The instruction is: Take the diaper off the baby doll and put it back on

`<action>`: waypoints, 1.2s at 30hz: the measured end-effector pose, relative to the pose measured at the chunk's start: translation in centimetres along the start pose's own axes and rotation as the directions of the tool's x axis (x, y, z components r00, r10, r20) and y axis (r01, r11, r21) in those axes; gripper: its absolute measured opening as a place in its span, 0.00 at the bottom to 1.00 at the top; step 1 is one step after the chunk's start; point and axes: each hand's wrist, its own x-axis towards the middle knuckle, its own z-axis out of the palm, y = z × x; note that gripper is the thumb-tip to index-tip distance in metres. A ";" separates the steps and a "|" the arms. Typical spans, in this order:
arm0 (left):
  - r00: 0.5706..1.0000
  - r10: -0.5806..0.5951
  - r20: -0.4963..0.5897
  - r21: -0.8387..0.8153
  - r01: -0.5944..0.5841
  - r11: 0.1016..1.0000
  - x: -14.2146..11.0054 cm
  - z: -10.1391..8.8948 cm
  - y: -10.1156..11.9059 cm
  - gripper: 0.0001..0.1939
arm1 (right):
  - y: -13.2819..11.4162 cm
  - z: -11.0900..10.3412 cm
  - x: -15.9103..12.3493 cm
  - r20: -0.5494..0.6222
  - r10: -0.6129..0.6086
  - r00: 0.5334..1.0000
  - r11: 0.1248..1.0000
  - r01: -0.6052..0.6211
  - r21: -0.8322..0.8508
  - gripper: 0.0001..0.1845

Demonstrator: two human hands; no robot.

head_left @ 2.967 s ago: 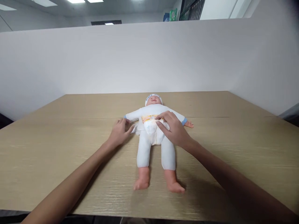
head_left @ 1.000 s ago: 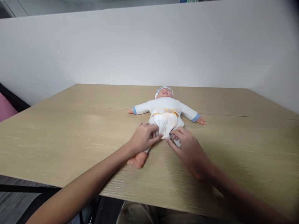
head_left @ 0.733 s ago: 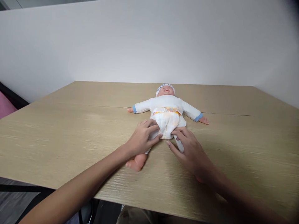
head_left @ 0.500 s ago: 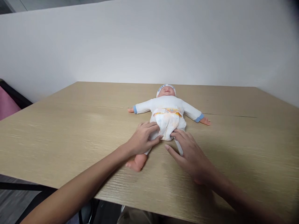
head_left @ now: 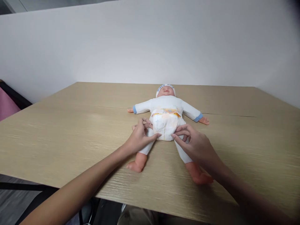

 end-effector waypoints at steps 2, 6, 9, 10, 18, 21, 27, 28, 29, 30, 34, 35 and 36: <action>1.000 0.005 0.028 0.056 -0.006 0.998 -0.2 -0.2 0.5 0.25 | 0.0 0.0 -0.1 0.011 -0.081 0.997 0.993 0.082 -0.080 0.14; 0.991 -0.013 0.132 0.071 0.004 0.997 0.1 -0.6 1.7 0.18 | 0.0 0.6 -0.1 0.034 -0.204 0.978 0.962 0.207 -0.180 0.12; 0.962 -0.035 0.272 -0.180 0.086 0.980 0.6 -0.7 1.8 0.22 | 0.0 1.2 0.0 0.030 -0.192 0.981 0.974 0.194 -0.120 0.15; 0.950 -0.056 0.307 -0.262 0.141 0.955 0.8 -0.7 1.7 0.24 | 0.0 1.3 0.0 0.013 -0.172 0.985 0.982 0.173 -0.082 0.15; 0.944 -0.130 0.302 -0.484 0.270 0.832 1.2 -0.2 0.6 0.27 | 0.4 0.5 -0.1 -0.089 -0.168 0.982 0.982 0.159 -0.100 0.16; 0.965 -0.105 0.242 -0.475 0.212 0.854 1.2 0.2 0.3 0.27 | 0.5 0.6 -0.4 -0.135 -0.290 0.948 0.935 0.250 -0.249 0.16; 0.954 -0.067 0.293 -0.512 0.216 0.831 1.2 -1.4 -0.1 0.28 | 1.0 0.5 -0.7 -0.170 -0.435 0.884 0.865 0.359 -0.350 0.13; 0.952 -0.060 0.300 -0.491 0.208 0.846 1.3 -2.0 -0.2 0.26 | 1.4 0.1 -0.4 -0.183 -0.455 0.872 0.859 0.375 -0.348 0.14; 0.955 -0.050 0.294 -0.459 0.186 0.869 1.5 -2.6 -0.3 0.24 | 1.8 -0.2 0.1 -0.198 -0.468 0.861 0.855 0.385 -0.348 0.14; 0.961 -0.032 0.274 -0.409 0.147 0.901 1.9 -3.2 -0.4 0.22 | 2.3 -0.7 0.9 -0.217 -0.473 0.854 0.853 0.383 -0.354 0.14; 0.990 0.118 0.078 0.026 -0.121 0.992 5.3 -4.8 -1.5 0.17 | 5.2 -2.2 5.6 -0.277 -0.385 0.881 0.861 0.234 -0.453 0.17; 0.987 0.157 0.030 0.183 -0.160 0.970 6.5 -5.0 -1.8 0.17 | 5.9 -2.3 7.0 -0.278 -0.346 0.896 0.854 0.179 -0.488 0.22; 0.983 0.182 -0.008 0.334 -0.169 0.927 7.7 -5.1 -2.1 0.20 | 6.5 -2.5 8.5 -0.267 -0.305 0.914 0.846 0.131 -0.517 0.28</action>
